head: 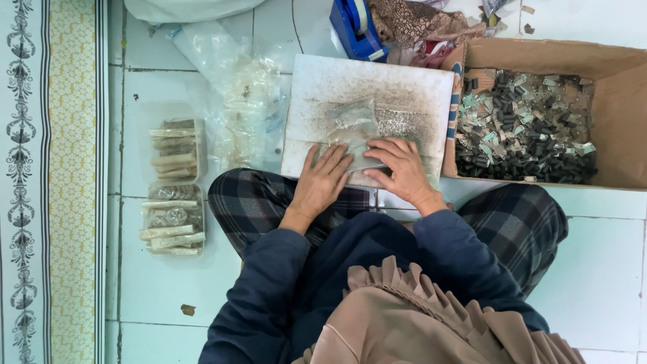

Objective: Sorting and inspecting small metal pieces from a box, arranging them on a template board, and packing them into small plastic bags.

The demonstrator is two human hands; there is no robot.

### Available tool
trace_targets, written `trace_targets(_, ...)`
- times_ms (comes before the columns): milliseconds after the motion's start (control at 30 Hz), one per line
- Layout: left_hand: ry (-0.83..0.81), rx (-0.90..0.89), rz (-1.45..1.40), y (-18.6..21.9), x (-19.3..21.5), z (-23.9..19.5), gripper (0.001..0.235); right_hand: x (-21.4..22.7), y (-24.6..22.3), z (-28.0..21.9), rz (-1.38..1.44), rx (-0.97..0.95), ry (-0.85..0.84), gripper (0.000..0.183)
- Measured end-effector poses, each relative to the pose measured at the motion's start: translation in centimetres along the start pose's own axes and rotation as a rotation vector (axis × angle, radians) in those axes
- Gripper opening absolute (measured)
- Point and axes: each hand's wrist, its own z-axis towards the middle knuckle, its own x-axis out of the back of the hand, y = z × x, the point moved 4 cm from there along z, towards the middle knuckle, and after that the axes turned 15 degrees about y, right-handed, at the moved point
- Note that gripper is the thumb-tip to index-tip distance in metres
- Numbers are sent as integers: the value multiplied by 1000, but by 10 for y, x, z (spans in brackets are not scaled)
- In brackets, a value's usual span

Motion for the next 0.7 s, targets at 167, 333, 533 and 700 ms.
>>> trace_targets(167, 119, 195, -112, -5, 12, 10, 24, -9, 19, 3, 140, -205, 93, 22)
trace_targets(333, 209, 360, -91, -9, 7, 21, 16, -19, 39, 2, 170, -375, 184, 13)
trace_targets(533, 251, 509, 6, -2, 8, 39, 17, -16, 24, 20, 28, -439, 269, 18)
trace_targets(700, 193, 494, 13, -3, 4, 38, 29, -16, 16, 25, -127, -388, 180, 9)
